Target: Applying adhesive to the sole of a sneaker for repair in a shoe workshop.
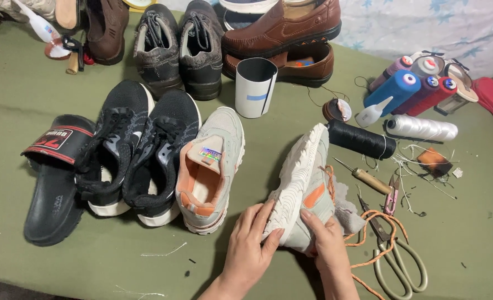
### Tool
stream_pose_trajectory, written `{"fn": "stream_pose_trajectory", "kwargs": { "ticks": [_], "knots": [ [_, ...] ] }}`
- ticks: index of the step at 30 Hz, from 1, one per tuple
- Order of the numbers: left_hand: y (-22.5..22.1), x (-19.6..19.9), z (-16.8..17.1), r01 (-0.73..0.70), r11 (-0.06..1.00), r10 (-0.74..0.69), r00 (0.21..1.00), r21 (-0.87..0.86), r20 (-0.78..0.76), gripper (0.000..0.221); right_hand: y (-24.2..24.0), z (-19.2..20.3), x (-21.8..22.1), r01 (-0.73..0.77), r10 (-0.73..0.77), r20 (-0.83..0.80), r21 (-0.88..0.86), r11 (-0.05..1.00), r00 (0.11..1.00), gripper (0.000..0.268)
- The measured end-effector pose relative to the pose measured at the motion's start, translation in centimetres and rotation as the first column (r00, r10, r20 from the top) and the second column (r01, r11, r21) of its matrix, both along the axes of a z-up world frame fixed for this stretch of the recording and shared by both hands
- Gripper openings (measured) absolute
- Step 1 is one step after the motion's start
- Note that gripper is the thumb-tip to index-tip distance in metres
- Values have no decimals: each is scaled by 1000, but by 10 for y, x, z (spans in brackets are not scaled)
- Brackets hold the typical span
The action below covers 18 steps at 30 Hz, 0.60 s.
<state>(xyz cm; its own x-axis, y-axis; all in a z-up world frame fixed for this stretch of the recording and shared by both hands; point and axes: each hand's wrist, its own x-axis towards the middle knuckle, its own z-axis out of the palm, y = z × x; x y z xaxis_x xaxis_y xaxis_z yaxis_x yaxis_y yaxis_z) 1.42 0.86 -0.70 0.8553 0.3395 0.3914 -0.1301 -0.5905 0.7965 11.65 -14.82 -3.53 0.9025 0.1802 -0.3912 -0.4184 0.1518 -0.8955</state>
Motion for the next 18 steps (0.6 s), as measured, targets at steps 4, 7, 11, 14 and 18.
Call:
{"fn": "stream_pose_trajectory", "kwargs": {
  "ticks": [4,7,11,14,18],
  "knots": [
    [-3,1,5,-24,999,23,999,41,26,49,-1,-4,-3,1,-3,48,39,999,999,38],
    [-2,2,5,3,997,-4,1000,77,9,66,-1,-6,-3,0,-3,89,35,999,996,35],
    [-3,1,4,6,998,-5,1000,56,-3,71,-4,-4,-5,-21,19,45,47,999,999,37],
    [0,1,6,-24,999,24,1000,-27,-7,66,0,5,-5,-80,80,-5,35,996,997,37],
    [6,0,7,-68,994,68,998,-86,-12,60,12,16,-5,-158,159,-5,41,987,987,34]
  ]
}}
